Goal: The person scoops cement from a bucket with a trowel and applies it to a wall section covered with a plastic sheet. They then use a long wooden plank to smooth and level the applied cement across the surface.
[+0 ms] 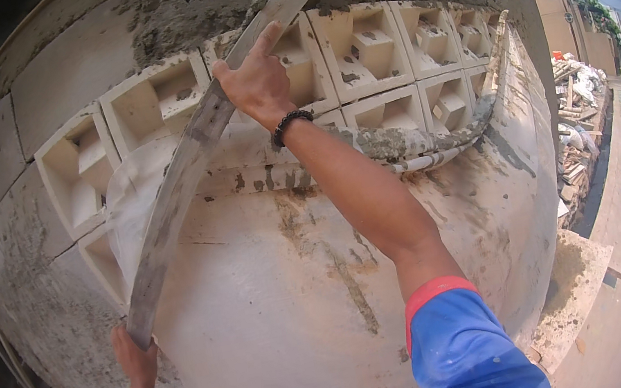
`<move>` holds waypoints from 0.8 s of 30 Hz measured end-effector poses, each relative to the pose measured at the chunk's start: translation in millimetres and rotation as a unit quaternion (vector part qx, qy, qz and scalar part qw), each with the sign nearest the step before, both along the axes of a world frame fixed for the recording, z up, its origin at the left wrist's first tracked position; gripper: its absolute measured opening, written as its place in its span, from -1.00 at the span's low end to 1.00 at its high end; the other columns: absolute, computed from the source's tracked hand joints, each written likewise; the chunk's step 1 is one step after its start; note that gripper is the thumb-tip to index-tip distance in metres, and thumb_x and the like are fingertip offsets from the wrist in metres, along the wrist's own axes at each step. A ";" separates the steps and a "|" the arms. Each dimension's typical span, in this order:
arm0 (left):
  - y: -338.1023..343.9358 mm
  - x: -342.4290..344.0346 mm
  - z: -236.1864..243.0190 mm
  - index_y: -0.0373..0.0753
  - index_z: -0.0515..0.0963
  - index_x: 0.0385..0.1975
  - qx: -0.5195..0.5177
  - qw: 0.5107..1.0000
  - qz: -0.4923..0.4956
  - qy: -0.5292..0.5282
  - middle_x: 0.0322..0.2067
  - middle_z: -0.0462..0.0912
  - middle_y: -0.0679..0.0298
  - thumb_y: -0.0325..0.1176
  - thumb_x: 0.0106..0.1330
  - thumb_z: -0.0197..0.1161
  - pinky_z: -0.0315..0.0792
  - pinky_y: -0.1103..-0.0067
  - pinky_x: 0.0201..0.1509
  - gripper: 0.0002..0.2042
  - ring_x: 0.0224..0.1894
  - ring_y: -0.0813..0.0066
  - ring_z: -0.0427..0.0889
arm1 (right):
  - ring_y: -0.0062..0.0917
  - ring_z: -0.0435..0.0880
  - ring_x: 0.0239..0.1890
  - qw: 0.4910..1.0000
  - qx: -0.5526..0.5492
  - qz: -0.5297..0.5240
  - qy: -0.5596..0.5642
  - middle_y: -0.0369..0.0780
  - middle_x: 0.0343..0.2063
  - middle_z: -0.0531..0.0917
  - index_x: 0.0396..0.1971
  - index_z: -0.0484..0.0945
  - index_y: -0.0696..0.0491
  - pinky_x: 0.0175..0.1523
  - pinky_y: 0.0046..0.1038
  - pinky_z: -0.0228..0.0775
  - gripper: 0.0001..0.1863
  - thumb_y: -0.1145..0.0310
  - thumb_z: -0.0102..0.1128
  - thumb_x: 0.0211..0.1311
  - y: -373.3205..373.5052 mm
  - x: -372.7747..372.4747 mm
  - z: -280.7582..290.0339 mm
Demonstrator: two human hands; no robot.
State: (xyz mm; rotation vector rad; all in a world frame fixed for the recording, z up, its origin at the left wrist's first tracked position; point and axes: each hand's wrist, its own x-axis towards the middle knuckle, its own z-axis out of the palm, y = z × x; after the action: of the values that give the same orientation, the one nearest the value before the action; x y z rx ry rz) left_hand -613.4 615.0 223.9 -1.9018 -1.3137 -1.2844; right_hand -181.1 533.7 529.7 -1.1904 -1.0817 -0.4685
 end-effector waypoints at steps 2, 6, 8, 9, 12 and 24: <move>-6.3 -12.6 -1.3 -0.38 0.35 -0.01 0.001 1.000 0.010 -0.015 0.01 0.40 -0.08 -0.52 -0.19 0.44 0.30 0.17 0.17 -0.37 0.11 -0.16 0.36 | 0.03 0.65 -0.14 0.999 0.031 0.007 0.001 0.20 -0.25 0.63 0.36 -0.38 0.44 0.03 -0.16 0.50 0.19 0.02 0.23 0.07 -2.3 -9.0 -3.1; -20.4 -38.6 -6.0 -0.37 0.34 -0.01 0.029 0.999 0.021 -0.010 0.01 0.40 -0.09 -0.53 -0.25 0.45 0.29 0.16 0.18 -0.33 0.12 -0.19 0.35 | 0.04 0.65 -0.14 0.997 0.077 0.010 0.019 0.21 -0.26 0.63 0.35 -0.34 0.45 0.03 -0.17 0.50 0.19 0.04 0.26 0.05 -18.1 -27.7 -7.8; -31.8 -49.2 -12.7 -0.39 0.34 0.00 0.035 0.999 0.018 0.002 0.01 0.39 -0.11 -0.54 -0.27 0.45 0.28 0.15 0.19 -0.32 0.12 -0.21 0.35 | -0.01 0.67 -0.15 0.996 0.091 0.014 0.016 0.20 -0.26 0.64 0.34 -0.33 0.47 0.03 -0.20 0.50 0.19 0.04 0.27 0.05 -30.0 -33.3 -15.8; -36.5 -50.8 -15.4 -0.39 0.34 0.00 0.034 0.999 0.006 0.010 0.01 0.39 -0.12 -0.53 -0.27 0.45 0.27 0.15 0.20 -0.31 0.12 -0.22 0.35 | -0.02 0.67 -0.16 0.996 0.077 0.029 0.026 0.19 -0.26 0.64 0.34 -0.34 0.47 0.03 -0.22 0.51 0.19 0.04 0.27 0.05 -41.3 -35.9 -20.5; -52.3 -50.2 -26.9 -0.42 0.33 0.00 0.029 0.999 -0.035 0.000 0.00 0.38 -0.16 -0.54 -0.27 0.44 0.26 0.13 0.21 -0.31 0.11 -0.24 0.35 | -0.06 0.69 -0.21 0.997 0.052 0.040 0.048 0.16 -0.30 0.66 0.34 -0.36 0.48 0.00 -0.28 0.53 0.19 0.05 0.26 0.06 -77.2 -45.9 -38.7; -58.8 -55.6 -93.6 -0.43 0.28 0.01 -0.049 0.989 -0.138 -0.014 -0.14 0.36 -0.10 -0.58 -0.20 0.37 0.25 0.11 0.02 -0.35 -0.06 -0.19 0.35 | -0.20 0.69 -0.14 0.997 0.026 0.007 0.075 0.10 -0.23 0.67 0.37 -0.39 0.43 0.03 -0.42 0.50 0.22 0.02 0.28 0.06 -116.7 -58.5 -103.7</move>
State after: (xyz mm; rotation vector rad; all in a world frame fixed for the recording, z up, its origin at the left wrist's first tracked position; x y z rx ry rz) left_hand -669.1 556.2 130.3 -2.2022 -1.1762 -1.4069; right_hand -239.6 417.0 426.1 -1.1528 -0.9433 -0.3877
